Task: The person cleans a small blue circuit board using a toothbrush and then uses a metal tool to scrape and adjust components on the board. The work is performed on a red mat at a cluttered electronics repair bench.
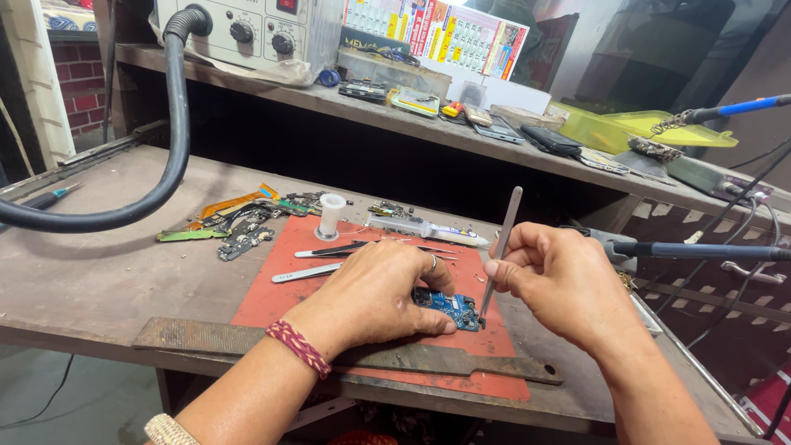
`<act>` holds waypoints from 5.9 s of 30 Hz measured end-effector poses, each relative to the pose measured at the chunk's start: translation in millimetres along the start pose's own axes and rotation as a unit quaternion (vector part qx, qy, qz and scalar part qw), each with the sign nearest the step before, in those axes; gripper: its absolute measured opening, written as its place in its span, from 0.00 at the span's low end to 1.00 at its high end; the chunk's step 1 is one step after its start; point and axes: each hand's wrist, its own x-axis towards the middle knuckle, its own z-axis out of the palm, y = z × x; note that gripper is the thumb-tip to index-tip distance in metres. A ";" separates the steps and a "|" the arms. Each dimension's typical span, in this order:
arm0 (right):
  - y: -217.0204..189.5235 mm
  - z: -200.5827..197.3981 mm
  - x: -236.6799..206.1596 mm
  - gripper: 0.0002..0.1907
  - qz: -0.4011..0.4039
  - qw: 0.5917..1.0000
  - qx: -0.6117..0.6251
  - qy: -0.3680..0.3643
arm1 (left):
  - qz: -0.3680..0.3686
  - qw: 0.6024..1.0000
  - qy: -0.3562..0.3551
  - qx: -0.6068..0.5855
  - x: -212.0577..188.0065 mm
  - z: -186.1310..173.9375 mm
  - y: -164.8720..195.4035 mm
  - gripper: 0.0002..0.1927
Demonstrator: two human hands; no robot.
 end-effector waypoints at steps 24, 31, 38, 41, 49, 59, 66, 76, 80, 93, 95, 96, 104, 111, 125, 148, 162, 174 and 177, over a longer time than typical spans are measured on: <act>-3.1 2.1 -4.0 0.10 -0.003 1.000 -0.004 -0.023 | -0.005 1.000 -0.008 -0.009 -0.3 -1.5 0.6 0.19; -4.4 -0.4 -4.2 0.10 -0.010 1.000 -0.003 -0.014 | -0.003 1.000 -0.010 -0.008 0.0 -1.7 -0.1 0.20; -11.1 -3.8 -7.0 0.10 -0.016 1.000 0.020 -0.016 | -0.008 1.000 -0.004 -0.023 0.3 -0.9 -0.4 0.24; -12.9 -1.2 -7.5 0.10 -0.008 1.000 0.009 -0.018 | -0.008 1.000 -0.003 -0.022 0.0 0.2 -1.1 0.24; -10.3 1.2 -5.2 0.10 -0.017 0.999 0.020 -0.024 | 0.004 1.000 0.002 -0.025 0.5 1.9 -3.1 0.26; -9.2 3.1 -5.2 0.08 -0.025 0.999 0.023 -0.033 | 0.004 0.999 -0.002 -0.035 -1.1 1.1 -3.2 0.23; -7.9 4.2 -6.4 0.07 -0.029 0.998 0.036 -0.036 | 0.003 0.999 -0.001 -0.033 -1.0 0.4 -2.9 0.23; -5.0 0.3 -5.4 0.08 -0.038 0.998 0.048 -0.022 | 0.000 0.999 -0.006 -0.034 -0.7 0.0 -2.1 0.21; -6.4 0.5 -5.4 0.08 -0.027 0.999 0.036 -0.023 | -0.003 0.999 -0.009 -0.034 -0.7 -1.0 -1.6 0.21; -5.8 4.3 -6.1 0.06 -0.048 0.997 0.055 -0.034 | -0.009 0.999 -0.005 -0.030 -1.5 -0.7 0.2 0.20; -6.2 4.5 -6.9 0.06 -0.040 0.997 0.055 -0.039 | -0.011 0.999 -0.005 -0.034 -1.8 -1.0 0.2 0.20; -5.9 4.4 -7.4 0.06 -0.036 0.997 0.055 -0.042 | -0.012 0.999 -0.006 -0.036 -1.9 -0.8 0.3 0.20; -0.5 1.4 -7.1 0.08 -0.028 0.997 0.065 -0.016 | -0.008 0.999 -0.006 -0.035 -1.3 -1.0 -0.1 0.21; 1.9 0.3 -4.4 0.07 -0.039 0.997 0.060 -0.012 | -0.007 0.999 -0.010 -0.030 -0.7 -1.7 0.2 0.21; -1.0 4.4 -7.8 0.08 -0.036 0.998 0.050 -0.011 | -0.002 0.999 0.000 -0.036 -1.6 -0.4 -0.3 0.21; -9.5 6.0 -7.9 0.07 -0.049 0.998 0.028 0.003 | -0.010 0.999 -0.005 -0.041 -2.4 -0.3 0.6 0.20; -11.8 9.1 -7.5 0.06 -0.044 0.998 0.036 -0.007 | -0.017 0.999 -0.013 -0.040 -2.3 -1.3 1.5 0.19; -7.2 5.3 -5.8 0.07 -0.056 0.997 0.049 0.016 | -0.004 0.999 -0.001 -0.033 -2.4 -0.8 -0.2 0.19; -5.0 5.6 -5.4 0.07 -0.042 0.998 0.049 0.014 | 0.000 0.999 -0.002 -0.036 -2.1 -0.2 0.1 0.19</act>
